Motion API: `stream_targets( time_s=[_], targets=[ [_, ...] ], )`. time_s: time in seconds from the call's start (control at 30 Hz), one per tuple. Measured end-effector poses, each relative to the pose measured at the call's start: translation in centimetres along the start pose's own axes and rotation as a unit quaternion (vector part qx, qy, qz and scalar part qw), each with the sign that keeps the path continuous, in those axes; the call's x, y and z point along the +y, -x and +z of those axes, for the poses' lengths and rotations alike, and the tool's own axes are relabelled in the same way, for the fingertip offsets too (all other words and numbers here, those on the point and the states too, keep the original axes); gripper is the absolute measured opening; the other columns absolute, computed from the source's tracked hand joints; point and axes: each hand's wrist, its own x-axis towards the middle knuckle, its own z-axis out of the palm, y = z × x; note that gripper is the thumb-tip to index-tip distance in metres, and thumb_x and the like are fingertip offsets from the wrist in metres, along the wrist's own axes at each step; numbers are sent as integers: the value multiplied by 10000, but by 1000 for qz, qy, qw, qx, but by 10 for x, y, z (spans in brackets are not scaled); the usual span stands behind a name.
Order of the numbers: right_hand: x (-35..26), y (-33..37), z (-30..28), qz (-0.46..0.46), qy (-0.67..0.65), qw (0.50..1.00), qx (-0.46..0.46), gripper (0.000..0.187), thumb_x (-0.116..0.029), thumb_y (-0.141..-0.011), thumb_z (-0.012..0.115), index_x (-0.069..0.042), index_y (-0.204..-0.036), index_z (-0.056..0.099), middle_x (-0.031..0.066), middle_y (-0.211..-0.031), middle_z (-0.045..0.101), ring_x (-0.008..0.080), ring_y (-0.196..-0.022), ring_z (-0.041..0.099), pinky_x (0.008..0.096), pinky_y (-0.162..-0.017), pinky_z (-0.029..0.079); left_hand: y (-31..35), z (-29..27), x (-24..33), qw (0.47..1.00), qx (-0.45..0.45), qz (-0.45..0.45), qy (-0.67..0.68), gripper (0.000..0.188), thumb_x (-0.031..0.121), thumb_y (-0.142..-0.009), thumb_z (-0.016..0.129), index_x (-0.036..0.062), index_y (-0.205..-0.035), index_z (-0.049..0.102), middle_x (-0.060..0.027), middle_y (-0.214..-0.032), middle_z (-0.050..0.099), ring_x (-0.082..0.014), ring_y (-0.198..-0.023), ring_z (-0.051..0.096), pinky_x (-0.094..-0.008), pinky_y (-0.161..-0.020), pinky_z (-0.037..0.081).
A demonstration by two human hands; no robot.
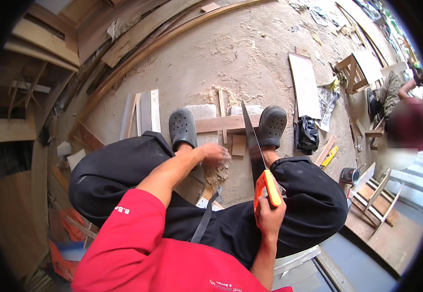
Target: The person sits on the floor and assembles small wooden frame pieces by hand, aligning and fitting them together. The person then uses a hand saw to cut a wooden strip to size.
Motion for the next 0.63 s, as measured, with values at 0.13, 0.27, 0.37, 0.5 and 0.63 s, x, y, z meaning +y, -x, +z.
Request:
stream_targets(
  time_s=[0.13,0.27,0.37,0.5,0.63],
  targets=[
    [24,-3,9,76,46,996,-22,525,33,-833,561,24,-1357,523,92,-1149,657,112,-874,600,244,-764,485,20,-50,4,921,257,-278,-91,285,132,-887,524,76,-1158,592,-169,-1088,619,-328,-1094,591,-456,-951,477],
    [26,-13,34,66,65,995,-46,508,14,-837,562,18,-1345,536,125,-1193,659,153,-1030,618,275,-900,466,39,-55,-19,861,238,-421,-159,486,168,-882,577,83,-1356,512,-158,-1287,592,-294,-1245,538,-436,-1115,324],
    [28,-22,51,32,115,992,-44,504,-9,-838,562,16,-1341,539,150,-1215,658,181,-1087,628,291,-937,456,53,-80,-17,903,108,-403,-100,464,200,-923,542,87,-1372,511,-123,-1269,622,-266,-1221,568,-424,-1126,303],
    [28,-23,63,32,131,989,-53,515,-25,-831,567,-2,-1345,544,157,-1193,669,180,-1062,642,291,-919,465,46,-61,-23,885,120,-439,-99,385,174,-956,465,95,-1319,566,-93,-1199,664,-255,-1178,600,-408,-1113,321],
    [31,-19,62,32,149,987,-56,534,-36,-825,575,-28,-1358,543,149,-1162,683,152,-1024,648,268,-888,472,38,-65,-24,882,104,-450,-86,376,174,-957,456,96,-1304,578,-97,-1209,662,-252,-1167,611,-399,-1106,331]
  ],
)
